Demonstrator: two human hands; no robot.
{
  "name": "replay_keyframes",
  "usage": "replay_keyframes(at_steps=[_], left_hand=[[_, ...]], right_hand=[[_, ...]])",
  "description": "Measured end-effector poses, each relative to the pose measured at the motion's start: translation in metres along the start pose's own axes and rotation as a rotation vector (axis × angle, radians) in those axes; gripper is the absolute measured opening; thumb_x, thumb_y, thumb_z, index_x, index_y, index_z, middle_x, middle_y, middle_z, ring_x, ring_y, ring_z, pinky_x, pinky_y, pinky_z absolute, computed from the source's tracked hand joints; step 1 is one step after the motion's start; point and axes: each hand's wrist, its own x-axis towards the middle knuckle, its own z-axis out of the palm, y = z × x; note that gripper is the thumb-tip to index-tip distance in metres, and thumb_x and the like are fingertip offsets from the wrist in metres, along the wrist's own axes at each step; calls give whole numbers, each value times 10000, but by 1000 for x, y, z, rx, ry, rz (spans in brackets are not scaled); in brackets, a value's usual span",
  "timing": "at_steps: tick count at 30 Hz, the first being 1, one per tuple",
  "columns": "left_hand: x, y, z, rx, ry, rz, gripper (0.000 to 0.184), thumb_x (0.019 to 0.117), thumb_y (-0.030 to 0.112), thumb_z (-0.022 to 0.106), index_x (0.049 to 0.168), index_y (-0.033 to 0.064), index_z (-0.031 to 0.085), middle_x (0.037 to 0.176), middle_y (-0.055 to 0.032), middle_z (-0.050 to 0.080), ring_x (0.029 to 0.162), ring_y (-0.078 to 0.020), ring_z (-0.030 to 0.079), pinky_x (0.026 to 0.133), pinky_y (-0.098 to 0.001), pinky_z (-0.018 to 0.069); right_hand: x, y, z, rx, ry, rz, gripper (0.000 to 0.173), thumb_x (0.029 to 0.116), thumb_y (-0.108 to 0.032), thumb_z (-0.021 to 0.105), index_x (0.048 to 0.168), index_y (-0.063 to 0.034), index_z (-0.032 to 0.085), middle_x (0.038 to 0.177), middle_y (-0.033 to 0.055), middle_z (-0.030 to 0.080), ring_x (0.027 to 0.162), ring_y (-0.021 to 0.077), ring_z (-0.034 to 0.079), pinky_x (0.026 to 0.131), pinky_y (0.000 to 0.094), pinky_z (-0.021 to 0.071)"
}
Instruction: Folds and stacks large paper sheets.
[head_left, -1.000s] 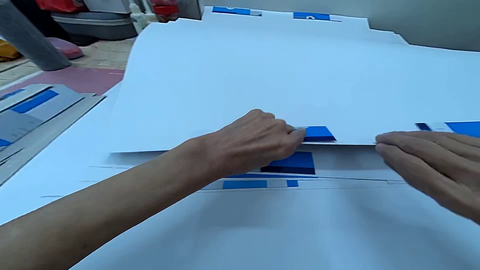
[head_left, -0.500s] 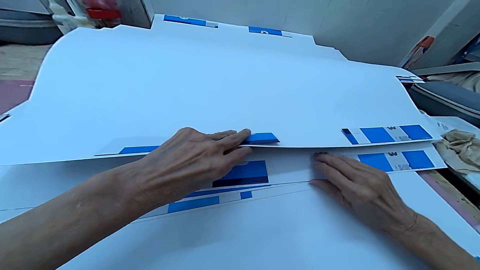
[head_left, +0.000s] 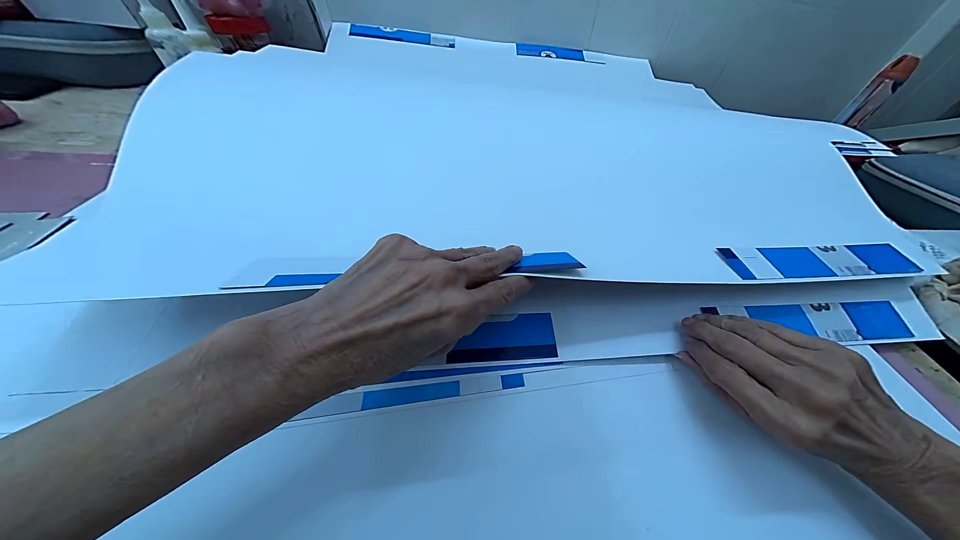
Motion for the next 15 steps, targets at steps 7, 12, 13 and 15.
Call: replay_keyframes(at_steps=[7, 12, 13, 15], left_hand=[[3, 4, -2, -42, 3, -27, 576, 1005, 528, 422, 1187, 95, 757, 1282, -149, 705, 1029, -243, 738, 671, -376, 552], [7, 1, -7, -17, 8, 31, 485, 1037, 381, 420, 1165, 52, 752, 1251, -152, 718, 968, -251, 747, 630, -376, 536], [9, 0, -9, -13, 25, 52, 460, 1040, 330, 417, 1139, 36, 758, 1218, -153, 731, 926, -249, 751, 604, -367, 531], [11, -1, -12, -15, 44, 69, 444, 1049, 282, 403, 1112, 24, 759, 1194, -154, 740, 866, -248, 747, 567, -360, 501]], right_hand=[[7, 17, -12, -39, 25, -23, 248, 1024, -88, 504, 929, 61, 679, 921, 224, 730, 859, 317, 739, 732, 374, 597], [10, 28, -27, -52, 50, 56, 223, 1022, -105, 546, 1013, 67, 689, 1024, 234, 737, 946, 348, 737, 790, 414, 601], [9, 25, -30, -56, 78, 76, 212, 1021, -107, 561, 1049, 64, 683, 1058, 239, 734, 978, 352, 733, 813, 420, 598], [11, 13, -38, -68, 110, 79, 188, 1028, -133, 569, 1044, 33, 655, 1021, 226, 719, 929, 336, 718, 776, 416, 586]])
